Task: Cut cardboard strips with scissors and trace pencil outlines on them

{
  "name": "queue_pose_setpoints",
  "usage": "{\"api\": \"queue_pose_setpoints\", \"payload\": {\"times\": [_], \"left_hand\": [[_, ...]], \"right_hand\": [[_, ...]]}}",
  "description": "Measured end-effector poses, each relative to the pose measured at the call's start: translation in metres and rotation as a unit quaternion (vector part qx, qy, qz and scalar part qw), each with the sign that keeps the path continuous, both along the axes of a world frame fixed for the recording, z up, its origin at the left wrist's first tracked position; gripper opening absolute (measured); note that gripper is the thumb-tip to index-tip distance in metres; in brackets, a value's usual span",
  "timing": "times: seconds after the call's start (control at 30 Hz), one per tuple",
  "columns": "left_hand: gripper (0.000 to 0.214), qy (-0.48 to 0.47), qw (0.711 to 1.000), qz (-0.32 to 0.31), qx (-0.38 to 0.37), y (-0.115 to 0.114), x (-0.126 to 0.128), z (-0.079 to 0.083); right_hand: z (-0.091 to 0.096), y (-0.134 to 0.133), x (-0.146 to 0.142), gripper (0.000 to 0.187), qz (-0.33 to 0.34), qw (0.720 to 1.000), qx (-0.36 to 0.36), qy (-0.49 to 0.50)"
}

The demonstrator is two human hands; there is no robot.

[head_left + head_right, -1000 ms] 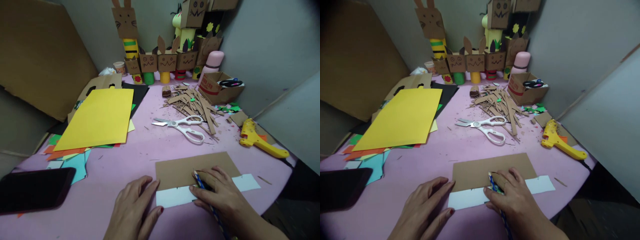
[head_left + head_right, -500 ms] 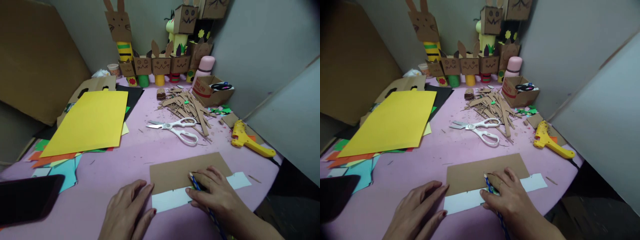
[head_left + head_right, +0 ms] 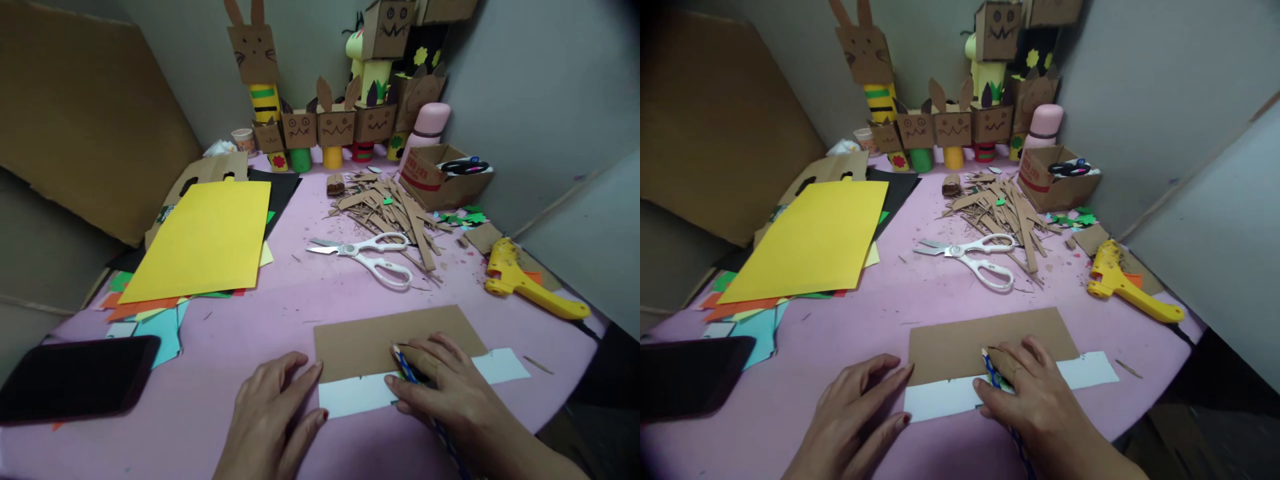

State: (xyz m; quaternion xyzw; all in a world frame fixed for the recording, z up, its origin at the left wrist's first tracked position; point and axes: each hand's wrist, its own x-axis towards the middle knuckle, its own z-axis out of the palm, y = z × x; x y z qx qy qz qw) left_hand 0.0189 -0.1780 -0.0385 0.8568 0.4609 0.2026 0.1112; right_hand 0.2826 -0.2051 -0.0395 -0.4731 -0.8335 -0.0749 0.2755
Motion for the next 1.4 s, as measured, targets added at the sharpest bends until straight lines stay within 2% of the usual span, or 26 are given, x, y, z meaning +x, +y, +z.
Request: {"api": "queue_pose_setpoints", "payload": {"times": [0.13, 0.27, 0.4, 0.57, 0.73, 0.93, 1.1, 1.23, 1.4], "left_hand": [[0.042, 0.037, 0.997, 0.002, 0.065, -0.002, -0.001, 0.0], [0.036, 0.071, 0.986, -0.008, 0.15, -0.015, 0.0, -0.007], [0.04, 0.09, 0.981, -0.011, 0.174, -0.027, 0.004, -0.014], [0.036, 0.072, 0.984, 0.029, 0.158, -0.033, 0.01, -0.018], [0.038, 0.112, 0.982, 0.023, 0.152, -0.028, 0.006, -0.013], [0.074, 0.14, 0.976, -0.03, 0.162, -0.003, 0.027, -0.003], [0.068, 0.169, 0.979, -0.094, 0.064, 0.013, 0.048, -0.002], [0.064, 0.145, 0.983, -0.104, 0.031, 0.016, 0.049, -0.005], [0.064, 0.143, 0.984, -0.106, 0.028, 0.017, 0.047, -0.003]], "right_hand": [[-0.01, -0.002, 0.002, 0.03, -0.009, 0.999, -0.007, 0.031], [-0.014, -0.005, 0.005, 0.018, 0.016, 0.999, -0.032, 0.028], [-0.013, -0.008, 0.004, 0.025, -0.003, 0.997, -0.049, 0.056], [-0.011, -0.007, 0.002, 0.026, 0.003, 0.997, -0.045, 0.056], [0.002, 0.002, 0.003, 0.032, 0.034, 0.999, -0.022, 0.021], [0.003, 0.006, 0.004, 0.035, 0.043, 0.998, -0.031, 0.021], [0.003, 0.006, 0.004, 0.034, 0.05, 0.997, -0.053, 0.019], [0.012, 0.011, 0.011, 0.028, 0.057, 0.993, -0.102, -0.008], [0.018, 0.02, 0.02, 0.053, 0.016, 0.975, -0.218, -0.035]]}}
